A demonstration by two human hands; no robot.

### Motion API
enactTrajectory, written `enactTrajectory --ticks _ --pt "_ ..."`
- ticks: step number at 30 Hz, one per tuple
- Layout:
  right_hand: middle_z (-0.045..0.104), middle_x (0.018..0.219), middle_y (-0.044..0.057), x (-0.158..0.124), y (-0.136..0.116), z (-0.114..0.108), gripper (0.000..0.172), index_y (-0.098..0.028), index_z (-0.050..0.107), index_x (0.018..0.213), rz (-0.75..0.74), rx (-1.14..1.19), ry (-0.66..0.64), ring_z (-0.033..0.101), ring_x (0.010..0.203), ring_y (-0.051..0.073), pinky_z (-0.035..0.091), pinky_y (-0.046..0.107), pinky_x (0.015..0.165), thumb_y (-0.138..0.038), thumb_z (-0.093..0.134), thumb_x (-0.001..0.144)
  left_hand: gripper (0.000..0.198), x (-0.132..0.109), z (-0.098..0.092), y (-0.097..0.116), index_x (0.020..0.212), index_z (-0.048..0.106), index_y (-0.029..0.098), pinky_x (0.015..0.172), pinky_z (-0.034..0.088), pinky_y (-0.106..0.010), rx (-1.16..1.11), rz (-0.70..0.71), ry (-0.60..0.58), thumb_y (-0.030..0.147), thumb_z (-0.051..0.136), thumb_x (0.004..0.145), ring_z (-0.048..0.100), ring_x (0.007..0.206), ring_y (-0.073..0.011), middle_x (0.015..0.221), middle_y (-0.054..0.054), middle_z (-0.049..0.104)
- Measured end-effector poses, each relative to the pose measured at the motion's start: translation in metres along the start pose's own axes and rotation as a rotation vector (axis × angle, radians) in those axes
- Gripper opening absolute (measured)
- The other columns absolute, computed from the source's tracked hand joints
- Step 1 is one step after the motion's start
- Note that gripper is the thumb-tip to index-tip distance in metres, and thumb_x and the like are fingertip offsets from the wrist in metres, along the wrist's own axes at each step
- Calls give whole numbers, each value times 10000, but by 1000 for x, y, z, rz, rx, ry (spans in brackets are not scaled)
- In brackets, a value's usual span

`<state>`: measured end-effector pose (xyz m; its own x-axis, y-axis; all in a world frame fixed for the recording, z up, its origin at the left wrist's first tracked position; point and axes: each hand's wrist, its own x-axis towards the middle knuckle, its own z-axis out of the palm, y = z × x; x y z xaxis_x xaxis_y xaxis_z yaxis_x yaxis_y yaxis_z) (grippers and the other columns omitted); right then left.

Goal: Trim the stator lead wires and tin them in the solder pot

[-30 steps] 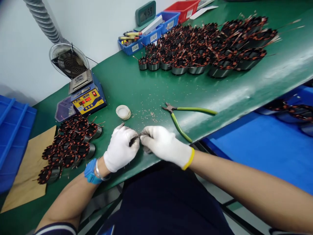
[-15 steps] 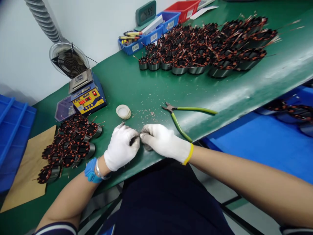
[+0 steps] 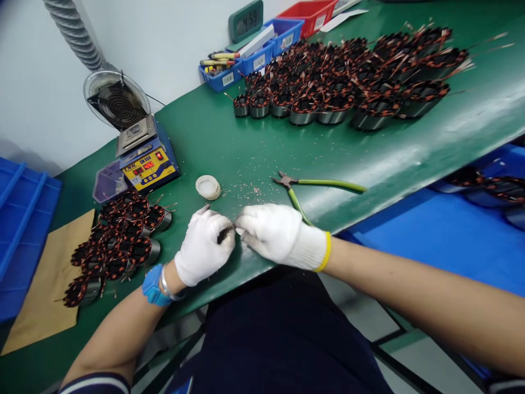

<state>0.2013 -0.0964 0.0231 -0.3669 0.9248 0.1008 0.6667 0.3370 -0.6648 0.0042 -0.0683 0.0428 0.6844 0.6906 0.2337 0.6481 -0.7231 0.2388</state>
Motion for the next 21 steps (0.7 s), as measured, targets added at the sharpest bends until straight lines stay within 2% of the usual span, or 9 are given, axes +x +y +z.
enactTrajectory --ticks 2,5,7,9,11,12,15,18,21 --pt "740 723 63 1 -6 5 257 -188 654 841 182 156 -57 693 644 195 551 313 669 -264 444 968 130 0 0 0 770 667 214 1083 503 -484 4 2 -6 174 592 869 679 822 -237 766 -40 695" --pt "726 693 38 0 -4 4 255 -197 654 838 169 99 -56 673 602 172 517 277 611 -297 455 964 111 1 0 -1 777 665 224 1106 488 -481 -1 -7 -18 181 608 863 678 840 -238 770 -34 699" --pt "773 878 92 -2 3 -3 225 -190 709 929 3 -128 29 705 750 213 529 319 696 -328 531 938 108 2 0 0 787 668 229 1107 486 -478 -7 -14 -28 187 609 868 676 847 -238 776 -34 702" --pt "778 1015 132 -3 9 -11 250 -184 740 1013 -264 -372 91 710 874 250 536 379 799 -276 516 952 120 2 0 0 786 667 230 1103 486 -474 -7 -14 -30 182 599 873 670 833 -235 767 -34 697" --pt "777 1034 135 -3 11 -15 290 -185 746 1025 -446 -453 59 704 922 255 533 415 867 -203 462 968 135 2 0 0 774 662 229 1095 489 -473 -1 -7 -22 175 589 874 662 813 -232 753 -35 690" --pt "775 1015 131 -2 10 -15 287 -188 745 1004 -447 -426 39 701 913 251 534 418 871 -196 460 965 136 2 1 -1 773 661 227 1089 492 -475 1 -4 -13 173 587 873 659 807 -233 752 -37 688" --pt "761 897 108 1 3 -4 219 -199 715 904 -101 -124 28 692 791 229 547 378 776 -302 528 950 129 1 1 -2 768 660 221 1069 504 -474 -1 5 1 178 590 867 663 809 -237 760 -45 692" --pt "693 657 40 2 -3 8 303 -213 642 802 223 203 -12 653 580 183 526 306 616 -352 453 994 143 1 1 -2 738 645 224 1077 501 -468 4 11 -4 185 593 866 667 817 -235 755 -42 692" --pt "714 696 38 -1 2 5 283 -210 654 842 212 187 -22 670 599 182 517 292 606 -367 469 986 129 1 2 -2 764 658 227 1108 482 -478 -5 10 17 184 595 867 675 843 -235 769 -37 700"
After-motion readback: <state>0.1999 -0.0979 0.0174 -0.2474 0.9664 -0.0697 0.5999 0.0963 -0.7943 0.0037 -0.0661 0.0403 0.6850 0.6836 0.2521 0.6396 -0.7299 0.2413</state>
